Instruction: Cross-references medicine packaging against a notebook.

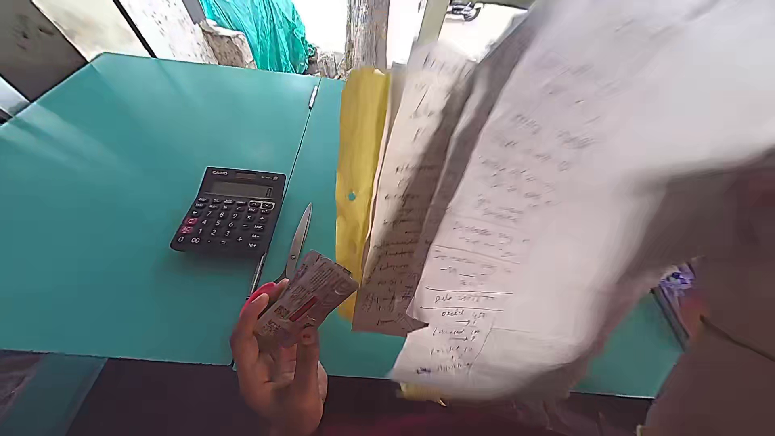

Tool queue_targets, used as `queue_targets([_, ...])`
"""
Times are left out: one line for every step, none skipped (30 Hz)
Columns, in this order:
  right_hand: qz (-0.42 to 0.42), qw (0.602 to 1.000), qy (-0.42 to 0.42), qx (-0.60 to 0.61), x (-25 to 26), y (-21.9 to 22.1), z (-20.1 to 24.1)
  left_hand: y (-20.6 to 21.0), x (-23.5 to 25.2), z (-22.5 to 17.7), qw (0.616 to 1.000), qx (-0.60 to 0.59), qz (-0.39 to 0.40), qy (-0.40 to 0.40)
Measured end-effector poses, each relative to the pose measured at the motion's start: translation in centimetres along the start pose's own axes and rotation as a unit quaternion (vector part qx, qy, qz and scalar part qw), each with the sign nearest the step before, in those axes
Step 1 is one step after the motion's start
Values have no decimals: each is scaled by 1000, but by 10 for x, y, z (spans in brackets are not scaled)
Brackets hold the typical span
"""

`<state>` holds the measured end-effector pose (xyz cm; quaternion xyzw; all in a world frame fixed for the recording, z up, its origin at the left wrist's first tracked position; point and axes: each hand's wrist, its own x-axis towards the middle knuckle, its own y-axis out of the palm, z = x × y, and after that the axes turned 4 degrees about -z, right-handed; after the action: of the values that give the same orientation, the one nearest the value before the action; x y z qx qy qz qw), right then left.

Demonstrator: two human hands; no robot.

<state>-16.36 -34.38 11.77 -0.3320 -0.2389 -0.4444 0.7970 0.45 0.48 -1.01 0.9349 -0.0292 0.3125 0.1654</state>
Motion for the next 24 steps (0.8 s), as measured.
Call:
queue_targets([26, 1000, 16, 4, 3, 9, -4, 0, 0, 0, 1000, -3, -2, 3])
queue_targets([40, 999, 34, 6, 3, 21, -8, 1, 0, 1, 1000, -1, -5, 8])
queue_targets([51, 997, 60, 11, 2, 32, -15, 1, 0, 2, 1000, -1, -9, 13])
queue_targets([59, 994, 89, 14, -1, 41, -24, 1, 0, 2, 1000, 0, -11, 15])
queue_targets([64, 991, 116, 3, -3, 48, -34, 1, 0, 2, 1000, 3, -9, 16])
queue_targets([68, 988, 137, -11, -5, 53, -43, 1, 0, 2, 1000, 5, -7, 16])
queue_targets([67, 986, 154, -20, -7, 57, -49, 2, 0, 1, 1000, 7, -6, 14])
queue_targets([62, 984, 166, -23, -7, 58, -54, 2, 0, 1, 1000, 7, -4, 11])
queue_targets([55, 984, 171, -18, -8, 58, -57, 2, 0, 1, 1000, 6, 1, 5])
queue_targets([47, 984, 173, -10, -8, 56, -58, 2, -1, 0, 1000, 4, 12, 0])
queue_targets([42, 984, 174, -4, -9, 54, -57, 2, -1, 0, 1000, 1, 25, -4])
queue_targets([37, 984, 177, 4, -9, 53, -56, 3, -1, -1, 999, -2, 39, -3])
queue_targets([31, 984, 177, 9, -9, 52, -55, 5, -1, -2, 999, 0, 53, 1])
queue_targets([27, 984, 175, 15, -10, 52, -55, 6, -1, -3, 998, 2, 68, 2])
queue_targets([26, 985, 172, 18, -11, 52, -55, 7, -1, -4, 996, 8, 85, 1])
queue_targets([27, 985, 169, 21, -12, 52, -56, 8, -2, -5, 995, 15, 102, -2])
queue_targets([28, 985, 167, 25, -12, 52, -56, 8, -2, -5, 993, 18, 115, -5])
queue_targets([28, 985, 167, 29, -13, 52, -57, 9, -2, -6, 992, 21, 125, -10])
queue_targets([29, 985, 167, 30, -13, 52, -57, 9, -2, -6, 991, 28, 132, -15])
queue_targets([30, 985, 167, 30, -14, 51, -57, 9, -2, -6, 989, 38, 138, -22])
queue_targets([32, 985, 167, 31, -14, 51, -57, 9, -2, -6, 988, 43, 144, -24])
queue_targets([33, 985, 167, 32, -14, 50, -57, 9, -2, -6, 987, 46, 153, -26])
queue_targets([35, 985, 168, 33, -14, 50, -57, 9, -1, -6, 985, 52, 163, -28])
queue_targets([35, 984, 170, 33, -14, 50, -57, 9, -1, -6, 983, 58, 172, -31])
